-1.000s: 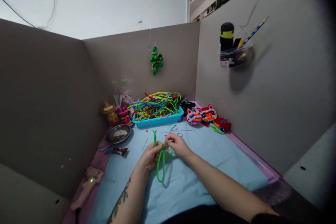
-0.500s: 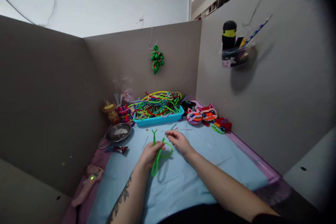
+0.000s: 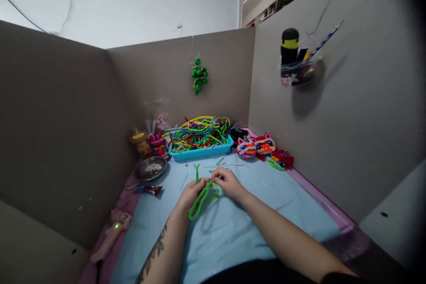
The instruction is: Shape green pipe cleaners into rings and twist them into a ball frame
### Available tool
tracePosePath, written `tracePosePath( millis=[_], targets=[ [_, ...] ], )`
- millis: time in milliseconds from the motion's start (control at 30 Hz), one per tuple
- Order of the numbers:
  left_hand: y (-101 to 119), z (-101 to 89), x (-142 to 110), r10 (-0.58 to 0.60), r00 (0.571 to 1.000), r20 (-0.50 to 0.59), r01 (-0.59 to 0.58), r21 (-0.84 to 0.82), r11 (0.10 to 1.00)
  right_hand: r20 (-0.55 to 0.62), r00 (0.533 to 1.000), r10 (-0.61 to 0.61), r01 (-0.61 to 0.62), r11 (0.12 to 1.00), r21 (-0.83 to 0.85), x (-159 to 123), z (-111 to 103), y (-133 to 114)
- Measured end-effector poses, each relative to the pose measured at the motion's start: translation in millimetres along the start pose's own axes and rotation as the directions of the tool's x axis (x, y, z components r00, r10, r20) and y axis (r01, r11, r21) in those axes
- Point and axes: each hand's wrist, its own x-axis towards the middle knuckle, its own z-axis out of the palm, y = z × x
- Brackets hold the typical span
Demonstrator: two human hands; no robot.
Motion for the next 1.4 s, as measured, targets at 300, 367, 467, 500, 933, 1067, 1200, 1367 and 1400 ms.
tracePosePath(
  millis=[300,367,467,500,933,1067,1200,1367,1400],
  targets=[
    [-1.4,10.5,1.8,0.31,0.939,-0.146,-0.334,-0.185,0.924,-0.262,0.917,0.301,-0.202,0.917,0.345,4.2,15.6,24.3],
    [-3.6,15.5,1.1,0.338,0.933,-0.126,-0.357,-0.188,0.915,-0.301,0.92,0.25,-0.178,0.953,0.245,1.6,23.9,18.3],
    [-6.9,19.3,2.3,0.335,0.931,-0.144,-0.359,-0.207,0.91,-0.328,0.937,0.121,-0.107,0.992,0.061,-3.3,33.7,7.8],
    [-7.5,19.5,3.1,0.333,0.93,-0.159,-0.361,-0.215,0.907,-0.319,0.944,0.086,-0.089,0.996,0.006,-5.0,35.9,4.9],
    [-2.5,9.7,3.5,0.265,0.944,-0.198,-0.302,-0.188,0.934,-0.069,0.996,0.053,-0.063,0.986,-0.154,-13.7,33.3,-3.2],
    [-2.1,11.8,3.0,0.297,0.932,-0.208,-0.345,-0.251,0.904,-0.056,0.984,0.168,-0.169,0.986,-0.016,-14.2,40.3,0.9],
    [-2.2,13.0,4.6,0.303,0.907,-0.294,-0.383,-0.27,0.883,-0.053,0.986,0.161,-0.163,0.986,-0.04,-15.7,46.2,1.4],
    [-5.6,12.1,8.4,0.305,0.904,-0.3,-0.389,-0.28,0.878,-0.044,0.994,0.104,-0.109,0.983,-0.145,-16.3,48.1,2.3],
    [-6.2,12.2,8.6,0.306,0.907,-0.289,-0.386,-0.283,0.878,-0.042,0.995,0.092,-0.098,0.98,-0.172,-16.3,48.3,2.7]
  ],
)
